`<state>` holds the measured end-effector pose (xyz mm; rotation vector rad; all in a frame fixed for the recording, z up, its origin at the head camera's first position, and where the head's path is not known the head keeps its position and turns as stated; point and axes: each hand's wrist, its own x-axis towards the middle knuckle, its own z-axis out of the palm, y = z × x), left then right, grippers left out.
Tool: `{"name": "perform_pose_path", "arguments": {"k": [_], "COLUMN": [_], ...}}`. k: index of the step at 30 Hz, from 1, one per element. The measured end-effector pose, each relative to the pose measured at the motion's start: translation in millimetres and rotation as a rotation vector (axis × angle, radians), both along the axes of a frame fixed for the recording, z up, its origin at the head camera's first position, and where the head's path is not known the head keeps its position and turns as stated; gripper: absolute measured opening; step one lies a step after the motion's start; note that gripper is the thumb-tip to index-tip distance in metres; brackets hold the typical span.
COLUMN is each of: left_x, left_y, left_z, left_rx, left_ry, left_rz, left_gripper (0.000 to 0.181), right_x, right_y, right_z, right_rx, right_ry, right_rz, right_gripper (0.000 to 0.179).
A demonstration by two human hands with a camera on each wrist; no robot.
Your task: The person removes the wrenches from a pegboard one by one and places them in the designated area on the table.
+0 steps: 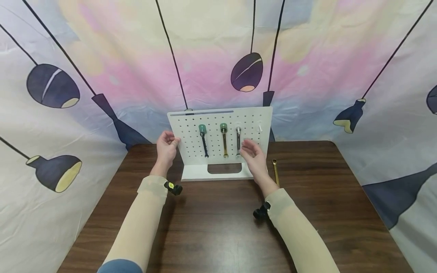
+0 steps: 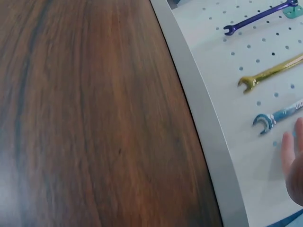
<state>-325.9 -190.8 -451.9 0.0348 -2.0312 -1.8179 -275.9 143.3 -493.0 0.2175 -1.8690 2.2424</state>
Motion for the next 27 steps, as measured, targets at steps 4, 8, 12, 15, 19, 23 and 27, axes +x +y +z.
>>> {"name": "perform_pose_path", "arguments": {"k": [4,8,12,15,19,23,27], "left_x": [1.6,2.5,2.8,2.7,1.8,1.4,1.7], "left_y": [-1.2,-3.1,-3.0,-2.4,-1.6,-1.6,-1.9], "left_z": [-2.0,-3.5,-3.3,-2.6,-1.6,-0.5,-0.3], "left_rx": [-0.003,0.007,0.019,0.026,0.029,0.028,0.034], "left_ry": [-0.010,-0.013,-0.005,-0.003,-0.008,-0.016,-0.021], "left_rz": [0.002,0.003,0.002,-0.005,-0.011,-0.003,-0.004], "left_gripper": [0.018,0.018,0.018,0.017,0.016,0.016,0.016], "right_x": [0.7,0.2,0.4,1.2,2.4,2.7,3.6], "right_y": [-9.0,-14.7,-18.1,-20.3,-23.6,-26.6,-27.8], "right_z": [1.2,1.1,2.0,3.5,6.3,9.7,12.5], "right_rx": [-0.017,-0.012,-0.002,-0.011,-0.035,-0.042,-0.062], "right_ry": [-0.031,-0.038,-0.042,-0.041,-0.033,-0.053,-0.095], "right_rz": [0.011,0.008,-0.004,-0.015,-0.039,-0.053,-0.030], "right_gripper": [0.049,0.049,0.049,0.046,0.042,0.040,0.039]}}
